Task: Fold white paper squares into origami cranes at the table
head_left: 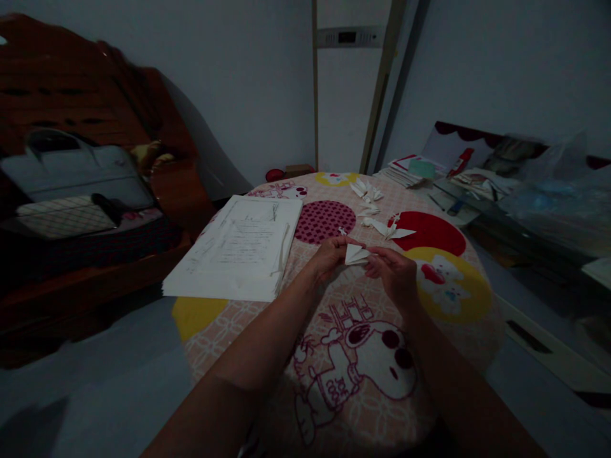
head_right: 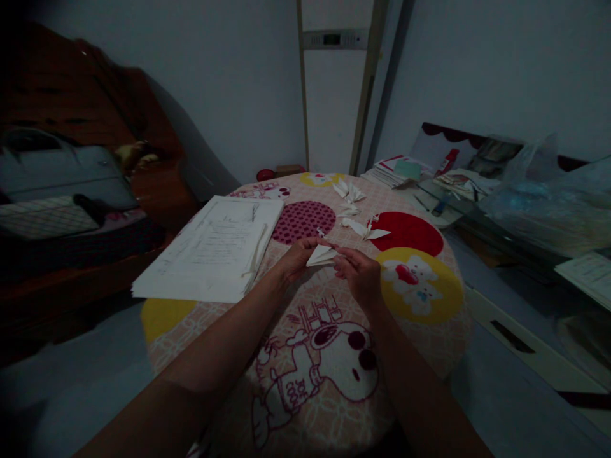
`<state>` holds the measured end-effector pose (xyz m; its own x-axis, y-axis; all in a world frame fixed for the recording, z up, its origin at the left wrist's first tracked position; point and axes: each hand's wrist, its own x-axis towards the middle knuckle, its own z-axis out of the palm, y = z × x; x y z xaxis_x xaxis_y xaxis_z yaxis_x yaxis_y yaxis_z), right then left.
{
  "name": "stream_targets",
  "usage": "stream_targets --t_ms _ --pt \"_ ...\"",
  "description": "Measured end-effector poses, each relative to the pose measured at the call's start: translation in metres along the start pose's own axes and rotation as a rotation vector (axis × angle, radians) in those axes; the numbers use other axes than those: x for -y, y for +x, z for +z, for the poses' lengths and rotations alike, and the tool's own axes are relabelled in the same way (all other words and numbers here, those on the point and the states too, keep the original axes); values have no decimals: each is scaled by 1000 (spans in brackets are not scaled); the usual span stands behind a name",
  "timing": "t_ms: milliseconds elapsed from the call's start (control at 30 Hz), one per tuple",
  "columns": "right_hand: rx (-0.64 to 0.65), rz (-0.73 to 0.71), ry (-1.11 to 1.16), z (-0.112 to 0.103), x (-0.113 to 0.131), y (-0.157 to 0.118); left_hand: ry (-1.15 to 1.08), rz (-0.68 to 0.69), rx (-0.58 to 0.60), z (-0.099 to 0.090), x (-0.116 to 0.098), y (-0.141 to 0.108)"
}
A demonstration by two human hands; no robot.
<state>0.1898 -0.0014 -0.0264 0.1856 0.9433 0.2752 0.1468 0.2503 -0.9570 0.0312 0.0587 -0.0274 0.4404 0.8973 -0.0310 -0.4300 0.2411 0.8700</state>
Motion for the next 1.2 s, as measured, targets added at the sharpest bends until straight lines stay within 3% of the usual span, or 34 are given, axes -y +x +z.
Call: stream_targets --t_ms 267,367,633,900,1067,1200 --pt "9 -457 -491 -9 -7 1 2 -18 -37 2 0 0" --pt "-30 -515 -521 -9 -2 3 -7 -34 -34 2 1 0" --pt "-25 -496 -425 -6 1 1 -23 -7 -2 4 -1 -1" --pt "-26 -303 -375 -5 -3 0 147 -6 0 1 -3 -2" --pt "-10 -107 -158 -5 -5 0 225 164 -32 1 -1 3" --pt "-14 -74 -138 -3 -5 -1 249 277 -16 1 -1 4"
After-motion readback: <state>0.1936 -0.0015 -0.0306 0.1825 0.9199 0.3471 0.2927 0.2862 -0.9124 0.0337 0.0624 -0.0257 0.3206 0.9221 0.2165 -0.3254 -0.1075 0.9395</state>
